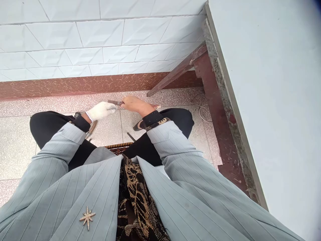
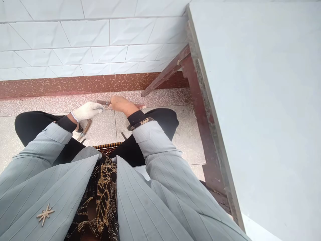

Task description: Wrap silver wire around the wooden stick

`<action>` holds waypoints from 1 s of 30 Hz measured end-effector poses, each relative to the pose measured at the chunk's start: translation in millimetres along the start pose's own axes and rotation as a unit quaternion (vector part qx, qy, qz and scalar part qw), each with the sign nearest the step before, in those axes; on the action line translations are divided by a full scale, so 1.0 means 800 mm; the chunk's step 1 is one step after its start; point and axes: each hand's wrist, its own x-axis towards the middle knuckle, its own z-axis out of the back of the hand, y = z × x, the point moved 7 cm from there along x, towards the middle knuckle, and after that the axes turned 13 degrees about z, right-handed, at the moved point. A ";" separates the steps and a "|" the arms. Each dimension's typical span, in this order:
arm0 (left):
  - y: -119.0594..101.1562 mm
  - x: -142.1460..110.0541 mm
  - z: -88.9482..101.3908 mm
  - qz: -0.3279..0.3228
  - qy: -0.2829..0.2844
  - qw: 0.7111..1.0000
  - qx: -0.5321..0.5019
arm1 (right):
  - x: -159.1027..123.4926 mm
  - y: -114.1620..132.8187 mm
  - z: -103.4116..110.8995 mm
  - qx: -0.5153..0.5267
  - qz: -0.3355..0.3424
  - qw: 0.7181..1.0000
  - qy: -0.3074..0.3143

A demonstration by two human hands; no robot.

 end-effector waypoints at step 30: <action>-0.017 -0.008 0.002 0.015 0.031 0.984 -0.174 | -0.017 -0.017 0.036 0.086 -0.023 0.990 -0.106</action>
